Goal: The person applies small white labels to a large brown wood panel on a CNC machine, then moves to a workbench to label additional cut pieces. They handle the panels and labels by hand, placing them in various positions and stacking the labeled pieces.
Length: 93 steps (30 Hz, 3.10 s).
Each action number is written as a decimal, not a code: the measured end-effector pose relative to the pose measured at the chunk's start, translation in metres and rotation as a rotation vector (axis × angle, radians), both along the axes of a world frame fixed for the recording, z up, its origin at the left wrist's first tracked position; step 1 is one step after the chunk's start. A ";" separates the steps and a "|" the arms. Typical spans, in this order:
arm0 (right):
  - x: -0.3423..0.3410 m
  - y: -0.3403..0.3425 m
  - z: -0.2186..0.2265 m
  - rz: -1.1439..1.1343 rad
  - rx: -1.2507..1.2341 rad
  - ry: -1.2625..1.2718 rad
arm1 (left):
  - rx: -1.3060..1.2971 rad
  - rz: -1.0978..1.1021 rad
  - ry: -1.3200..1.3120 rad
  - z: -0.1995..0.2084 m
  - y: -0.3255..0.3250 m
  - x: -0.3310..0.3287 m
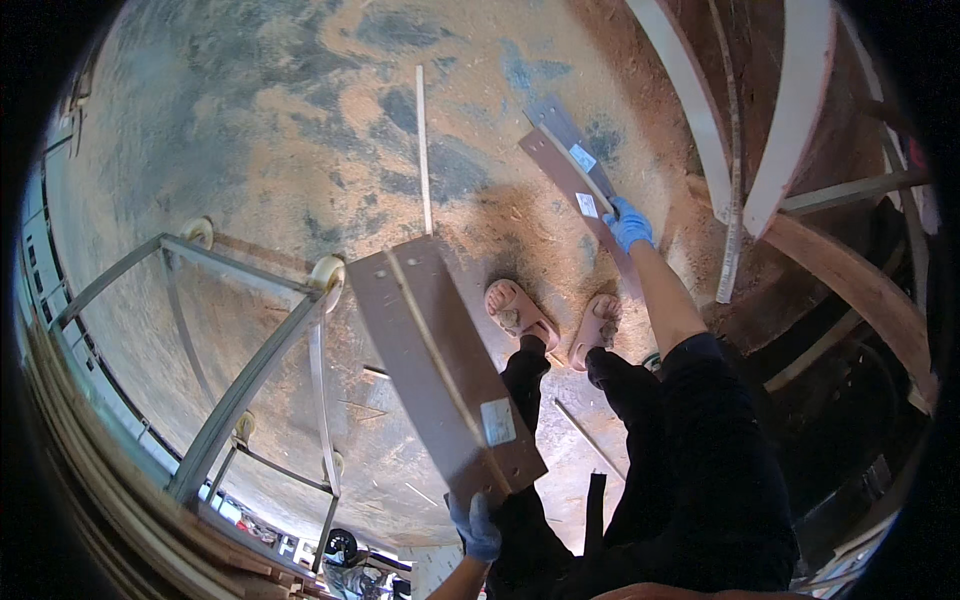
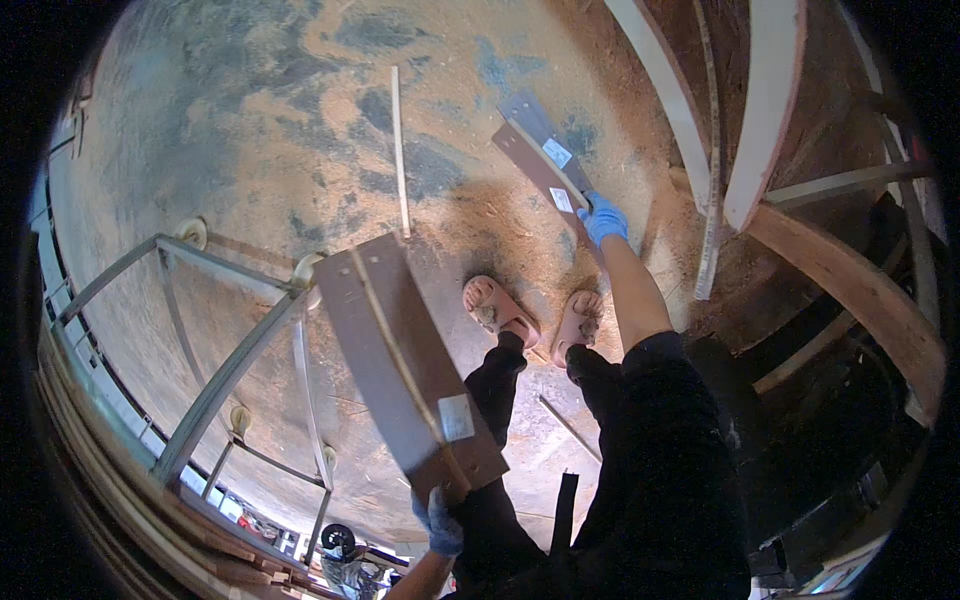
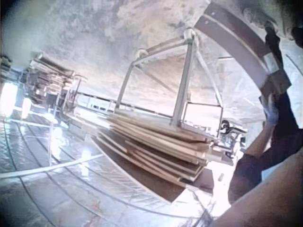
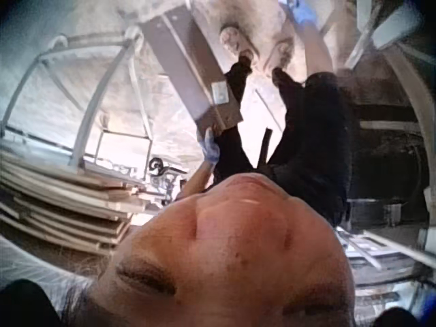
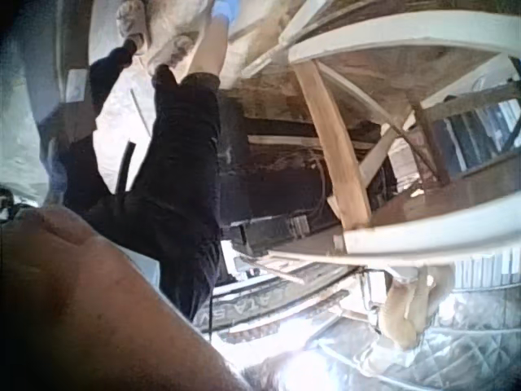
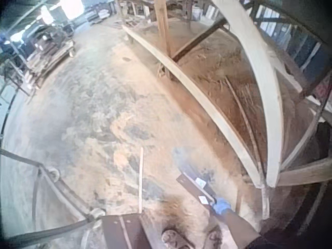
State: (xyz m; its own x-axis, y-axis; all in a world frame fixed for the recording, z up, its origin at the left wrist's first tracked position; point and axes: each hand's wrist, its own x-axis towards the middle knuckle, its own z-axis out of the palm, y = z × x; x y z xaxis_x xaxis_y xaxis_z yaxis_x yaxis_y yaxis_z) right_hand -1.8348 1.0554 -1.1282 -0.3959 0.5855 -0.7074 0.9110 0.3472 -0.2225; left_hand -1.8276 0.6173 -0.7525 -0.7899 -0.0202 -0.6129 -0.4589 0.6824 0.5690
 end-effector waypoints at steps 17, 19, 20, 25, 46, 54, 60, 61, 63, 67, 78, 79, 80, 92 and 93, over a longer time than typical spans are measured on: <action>0.039 -0.045 -0.013 -0.095 0.037 -0.076 | -0.031 -0.020 0.024 -0.006 -0.006 -0.008; 0.031 -0.050 0.020 -0.086 0.006 -0.036 | 0.067 0.107 -0.158 0.004 0.036 -0.042; 0.021 -0.051 0.051 -0.085 -0.018 -0.038 | 0.130 0.228 -0.190 0.015 0.060 -0.053; -0.012 -0.056 0.209 -0.014 -0.051 -0.104 | 0.184 0.248 -0.306 -0.001 0.041 -0.047; -0.128 0.088 0.620 0.200 -0.600 0.116 | 0.787 0.729 -0.652 0.132 0.136 -0.415; -0.326 0.142 0.644 0.132 -0.320 -0.039 | 0.780 0.621 -0.573 0.141 0.146 -0.607; -0.491 0.131 0.597 -0.322 -0.630 0.382 | 0.862 0.754 -0.587 0.142 0.108 -0.757; -0.503 0.141 0.583 -0.226 -0.582 0.372 | 0.889 0.744 -0.626 0.136 0.123 -0.792; -0.587 0.118 0.654 -0.254 -0.682 0.515 | 0.983 0.848 -0.587 0.133 0.091 -0.837; -0.654 0.130 0.655 -0.352 -0.708 0.348 | 0.851 1.013 -0.463 0.162 0.118 -0.905; -1.013 0.251 0.621 -0.467 -0.883 0.075 | 0.729 1.415 -0.293 0.177 0.123 -1.156; -1.062 0.253 0.647 -0.359 -0.807 0.079 | 0.742 1.451 -0.278 0.182 0.124 -1.166; -1.112 0.250 0.654 -0.343 -0.756 0.000 | 0.765 1.467 -0.258 0.191 0.120 -1.189; -1.564 0.157 0.612 -0.262 -0.815 0.345 | 0.678 1.854 -0.265 0.177 0.052 -1.463; -1.594 0.145 0.608 -0.295 -0.882 0.429 | 0.736 1.797 -0.289 0.176 0.038 -1.489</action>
State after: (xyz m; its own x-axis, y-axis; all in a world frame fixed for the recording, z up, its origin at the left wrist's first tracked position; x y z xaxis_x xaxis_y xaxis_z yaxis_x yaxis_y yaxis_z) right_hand -3.4287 1.2009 -0.5206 -0.6413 0.0402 -0.7663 0.7174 -0.3230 -0.6173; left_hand -3.3171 0.6551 -0.5768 -0.0403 -0.2742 -0.9608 -0.3505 -0.8966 0.2705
